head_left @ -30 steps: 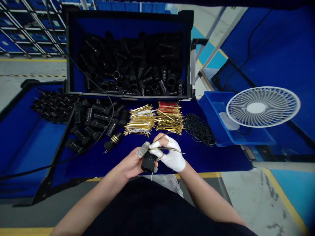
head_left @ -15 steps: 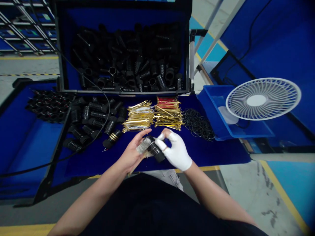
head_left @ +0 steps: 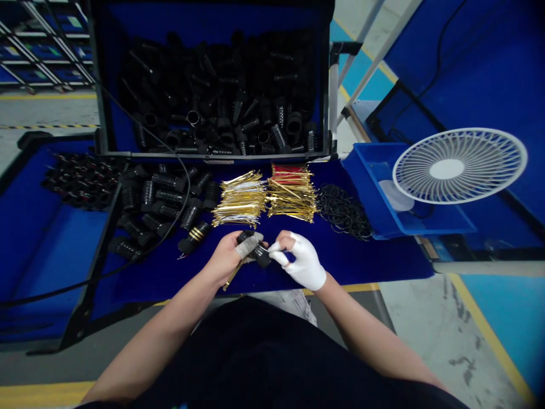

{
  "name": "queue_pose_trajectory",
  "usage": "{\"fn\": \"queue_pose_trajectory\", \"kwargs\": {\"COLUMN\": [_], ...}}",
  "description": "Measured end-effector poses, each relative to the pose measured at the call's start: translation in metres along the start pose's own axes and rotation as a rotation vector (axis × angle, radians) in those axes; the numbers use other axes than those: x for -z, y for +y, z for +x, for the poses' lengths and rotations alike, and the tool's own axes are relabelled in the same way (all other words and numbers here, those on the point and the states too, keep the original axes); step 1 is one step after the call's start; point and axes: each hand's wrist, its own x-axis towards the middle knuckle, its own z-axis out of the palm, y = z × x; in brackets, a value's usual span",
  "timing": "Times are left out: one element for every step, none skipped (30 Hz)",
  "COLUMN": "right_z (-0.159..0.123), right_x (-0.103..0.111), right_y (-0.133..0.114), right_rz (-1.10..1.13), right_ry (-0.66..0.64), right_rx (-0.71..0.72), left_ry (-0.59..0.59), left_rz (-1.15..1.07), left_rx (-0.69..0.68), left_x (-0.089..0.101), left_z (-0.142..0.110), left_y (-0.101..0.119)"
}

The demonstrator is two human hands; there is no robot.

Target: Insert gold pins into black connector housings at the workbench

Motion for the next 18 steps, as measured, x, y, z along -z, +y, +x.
{"fn": "queue_pose_trajectory", "kwargs": {"right_z": [0.002, 0.006, 0.009, 0.013, 0.017, 0.021, 0.024, 0.025, 0.027, 0.027, 0.028, 0.029, 0.030, 0.032, 0.034, 0.037, 0.041, 0.045], "right_x": [0.000, -0.001, -0.002, -0.004, -0.007, -0.011, -0.015, -0.021, -0.027, -0.033, -0.039, -0.044, -0.048, -0.050, -0.051, -0.049, -0.046, -0.040], "right_y": [-0.003, -0.008, -0.013, -0.019, -0.024, -0.028, -0.030, -0.029, -0.027, -0.023, -0.019, -0.015, -0.011, -0.009, -0.008, -0.007, -0.007, -0.007], "right_rz": [0.119, 0.275, 0.448, 0.616, 0.758, 0.855, 0.905, 0.926, 0.932, 0.925, 0.910, 0.891, 0.872, 0.855, 0.835, 0.806, 0.751, 0.659], "right_ry": [0.142, 0.287, 0.414, 0.510, 0.567, 0.586, 0.578, 0.570, 0.560, 0.548, 0.530, 0.507, 0.483, 0.457, 0.432, 0.398, 0.351, 0.276], "right_rx": [-0.052, -0.102, -0.143, -0.169, -0.182, -0.191, -0.205, -0.218, -0.228, -0.232, -0.226, -0.212, -0.191, -0.174, -0.169, -0.181, -0.207, -0.233], "left_ry": [0.023, 0.047, 0.065, 0.079, 0.086, 0.088, 0.087, 0.086, 0.085, 0.093, 0.107, 0.126, 0.143, 0.158, 0.165, 0.162, 0.153, 0.138], "left_rz": [0.034, 0.070, 0.099, 0.119, 0.127, 0.130, 0.134, 0.145, 0.170, 0.216, 0.278, 0.346, 0.408, 0.451, 0.469, 0.456, 0.413, 0.345], "left_rx": [-0.027, -0.065, -0.101, -0.127, -0.137, -0.134, -0.123, -0.111, -0.104, -0.109, -0.124, -0.147, -0.172, -0.191, -0.196, -0.185, -0.160, -0.126], "left_x": [0.002, 0.003, 0.004, 0.003, 0.002, 0.000, -0.001, -0.002, -0.002, -0.002, -0.001, 0.001, 0.003, 0.004, 0.005, 0.005, 0.005, 0.004], "left_z": [0.001, 0.003, 0.003, 0.004, 0.004, 0.005, 0.006, 0.007, 0.008, 0.010, 0.012, 0.014, 0.015, 0.017, 0.017, 0.018, 0.017, 0.016], "left_y": [-0.001, -0.001, -0.003, -0.004, -0.005, -0.007, -0.008, -0.009, -0.009, -0.009, -0.009, -0.008, -0.008, -0.008, -0.007, -0.007, -0.007, -0.007]}}
